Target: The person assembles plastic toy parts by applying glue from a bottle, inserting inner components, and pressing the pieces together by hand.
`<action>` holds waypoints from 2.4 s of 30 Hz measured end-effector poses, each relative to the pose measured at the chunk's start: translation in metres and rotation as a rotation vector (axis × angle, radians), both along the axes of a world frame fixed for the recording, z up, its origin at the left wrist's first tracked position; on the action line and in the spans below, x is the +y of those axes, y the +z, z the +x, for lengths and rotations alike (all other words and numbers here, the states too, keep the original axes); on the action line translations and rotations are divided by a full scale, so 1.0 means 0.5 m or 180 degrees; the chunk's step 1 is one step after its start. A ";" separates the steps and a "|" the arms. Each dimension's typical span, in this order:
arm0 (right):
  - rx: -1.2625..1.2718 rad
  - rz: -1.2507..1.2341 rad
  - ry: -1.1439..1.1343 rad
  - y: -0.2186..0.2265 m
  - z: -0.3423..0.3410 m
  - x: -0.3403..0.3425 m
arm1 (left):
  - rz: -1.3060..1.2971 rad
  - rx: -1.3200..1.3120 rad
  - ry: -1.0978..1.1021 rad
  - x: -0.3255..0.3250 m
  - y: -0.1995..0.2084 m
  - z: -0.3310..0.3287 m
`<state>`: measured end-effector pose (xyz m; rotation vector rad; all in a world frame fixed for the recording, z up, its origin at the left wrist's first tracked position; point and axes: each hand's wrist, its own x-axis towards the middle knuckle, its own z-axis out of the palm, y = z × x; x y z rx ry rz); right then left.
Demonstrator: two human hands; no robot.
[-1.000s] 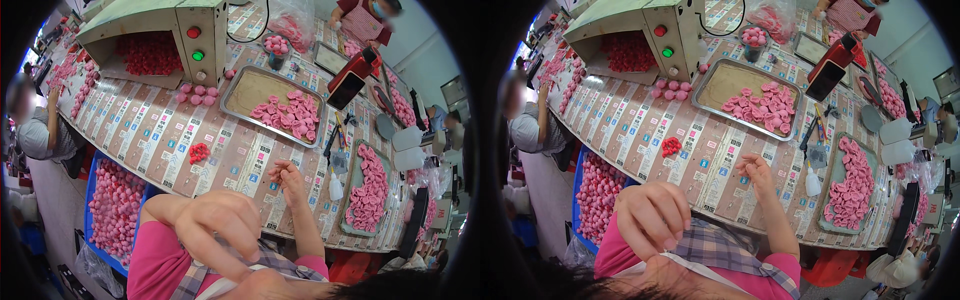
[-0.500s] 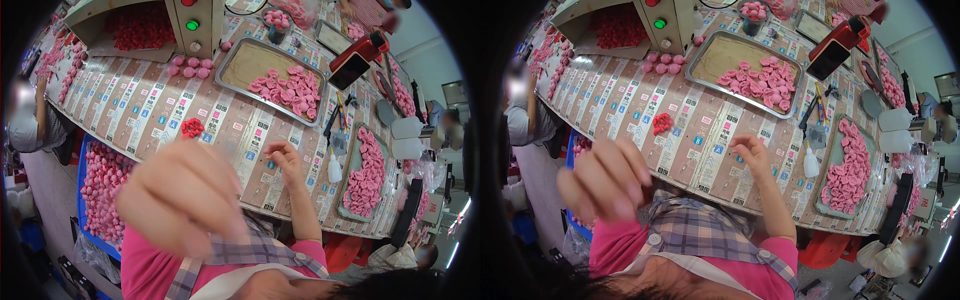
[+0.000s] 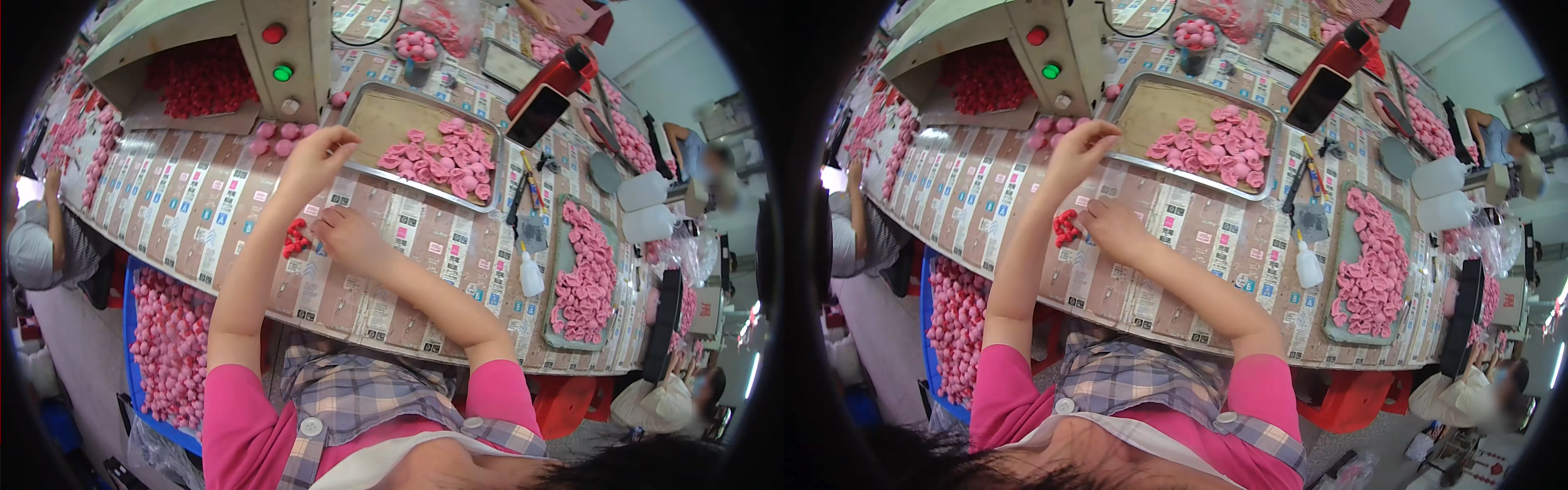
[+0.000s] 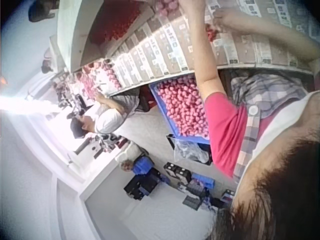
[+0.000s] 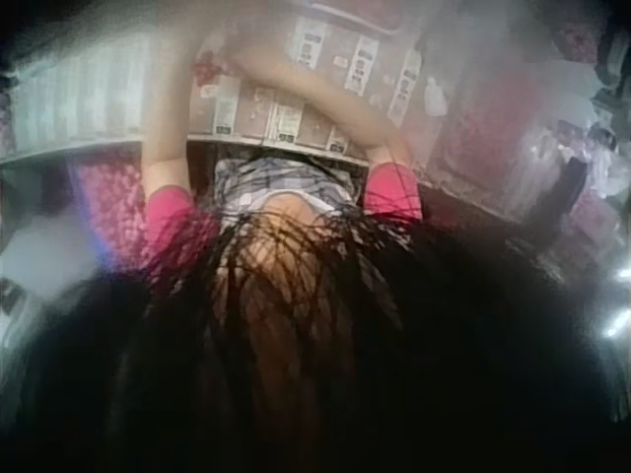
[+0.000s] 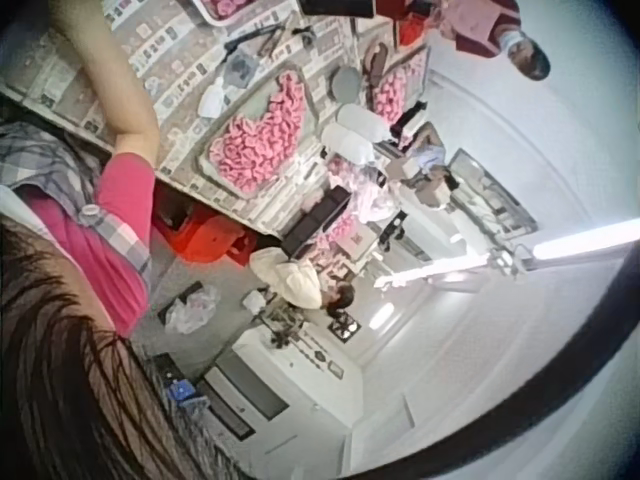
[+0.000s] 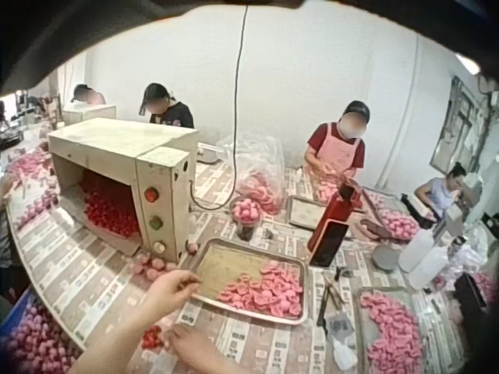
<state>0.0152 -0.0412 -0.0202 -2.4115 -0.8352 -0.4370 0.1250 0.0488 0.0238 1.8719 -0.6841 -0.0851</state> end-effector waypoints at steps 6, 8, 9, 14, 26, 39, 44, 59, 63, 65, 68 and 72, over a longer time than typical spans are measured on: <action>0.0984 0.0821 -0.0889 0.059 -0.107 -0.110 | 0.0969 -0.0889 0.0174 -0.116 -0.064 0.000; 0.1432 0.1424 -0.1104 0.068 -0.148 -0.146 | 0.1297 -0.0434 0.0212 -0.131 -0.068 -0.002; 0.1883 0.2055 -0.1281 0.070 -0.163 -0.162 | 0.1265 -0.0497 0.0222 -0.134 -0.068 -0.002; 0.2483 0.3402 -0.1640 0.031 -0.199 -0.233 | 0.0443 -0.0412 0.0171 -0.128 -0.036 -0.038; 0.2105 0.3970 -0.1732 0.048 -0.213 -0.231 | 0.0165 0.1686 -0.1130 -0.120 -0.054 -0.225; 0.2067 0.3307 -0.1828 0.033 -0.212 -0.219 | 0.0094 0.1228 -0.1165 -0.116 -0.033 -0.217; 0.2181 0.3447 -0.1533 0.028 -0.213 -0.227 | 0.0082 0.1290 -0.1259 -0.111 -0.026 -0.217; 0.2454 0.3821 -0.1383 0.031 -0.207 -0.234 | 0.0130 0.1820 -0.1314 -0.111 -0.010 -0.219; 0.2380 0.3799 -0.1382 0.027 -0.206 -0.232 | -0.0047 0.1977 -0.1265 -0.111 -0.023 -0.221; 0.2971 0.4860 -0.1161 0.044 -0.206 -0.235 | -0.0103 0.1797 -0.1321 -0.109 -0.022 -0.224; 0.2970 0.5526 -0.1128 0.043 -0.202 -0.226 | -0.0190 0.0930 -0.1326 -0.119 -0.013 -0.240; 0.3065 0.5731 -0.0958 0.032 -0.209 -0.227 | -0.0010 -0.0078 -0.1204 -0.129 -0.025 -0.253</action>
